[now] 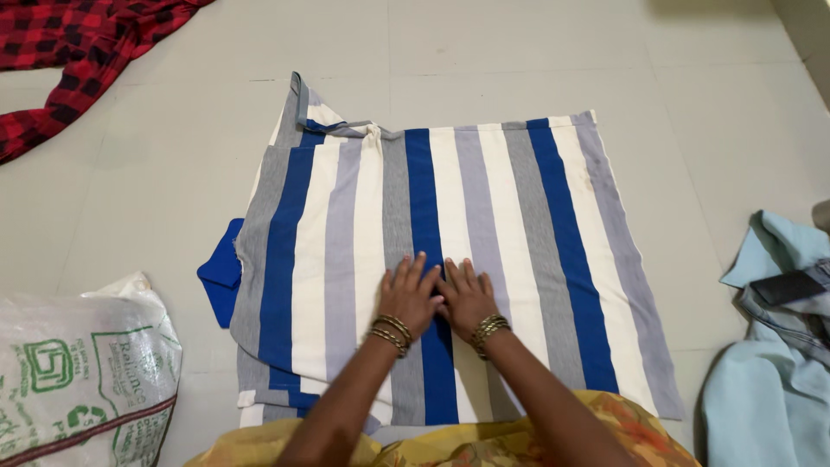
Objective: The person picks up a striped polo shirt from the floor and proceeds to fold it by smoothing the fabric and bringing the sides and sleeves together before folding the bottom up.
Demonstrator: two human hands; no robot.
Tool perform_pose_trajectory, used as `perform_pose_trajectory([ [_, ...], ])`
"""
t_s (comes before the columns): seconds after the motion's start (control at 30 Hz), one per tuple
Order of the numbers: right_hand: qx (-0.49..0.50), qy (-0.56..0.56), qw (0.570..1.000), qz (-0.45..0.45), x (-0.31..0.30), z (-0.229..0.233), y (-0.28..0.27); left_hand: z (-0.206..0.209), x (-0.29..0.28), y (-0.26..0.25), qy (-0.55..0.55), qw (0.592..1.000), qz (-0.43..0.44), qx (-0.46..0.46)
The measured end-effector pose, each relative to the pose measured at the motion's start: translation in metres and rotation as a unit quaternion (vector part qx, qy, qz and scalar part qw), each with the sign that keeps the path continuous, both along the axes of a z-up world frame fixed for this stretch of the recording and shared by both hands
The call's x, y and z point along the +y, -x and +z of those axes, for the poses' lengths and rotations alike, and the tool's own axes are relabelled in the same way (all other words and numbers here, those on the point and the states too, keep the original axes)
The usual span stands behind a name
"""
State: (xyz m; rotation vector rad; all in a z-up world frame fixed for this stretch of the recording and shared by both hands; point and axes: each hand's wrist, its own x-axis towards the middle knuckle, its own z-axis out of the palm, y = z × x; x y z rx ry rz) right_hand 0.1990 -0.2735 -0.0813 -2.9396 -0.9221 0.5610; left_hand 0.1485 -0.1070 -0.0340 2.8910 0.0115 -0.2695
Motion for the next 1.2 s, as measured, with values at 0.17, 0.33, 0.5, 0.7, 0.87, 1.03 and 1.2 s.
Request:
perform_pose_trajectory([
  [0.17, -0.049, 0.012, 0.996, -0.070, -0.032, -0.015, -0.037, -0.019, 0.058, -0.004, -0.071, 0.974, 0.167, 0.137],
  [0.33, -0.150, -0.051, 0.930, -0.333, -0.170, -0.037, -0.088, -0.027, 0.159, 0.006, -0.135, 0.918, 0.373, -0.008],
  [0.5, -0.177, -0.020, 0.873, -0.454, -0.217, -0.060, -0.104, -0.017, 0.188, -0.017, -0.004, 0.900, 0.411, -0.148],
  [0.7, -0.189, -0.064, 0.944, -0.261, -0.165, -0.070, -0.118, -0.056, 0.212, -0.084, 0.000, 0.914, 0.224, -0.337],
  [0.87, -0.201, -0.054, 0.944, -0.256, -0.151, -0.047, -0.111, -0.030, 0.240, -0.118, -0.008, 0.964, 0.264, -0.037],
  [1.03, -0.174, -0.013, 0.936, -0.306, -0.142, -0.026, -0.124, 0.030, 0.256, -0.133, -0.078, 0.930, 0.313, 0.177],
  [1.2, -0.257, -0.154, 0.934, -0.197, -0.071, -0.034, -0.158, -0.023, 0.224, -0.155, -0.054, 0.975, 0.202, -0.078],
])
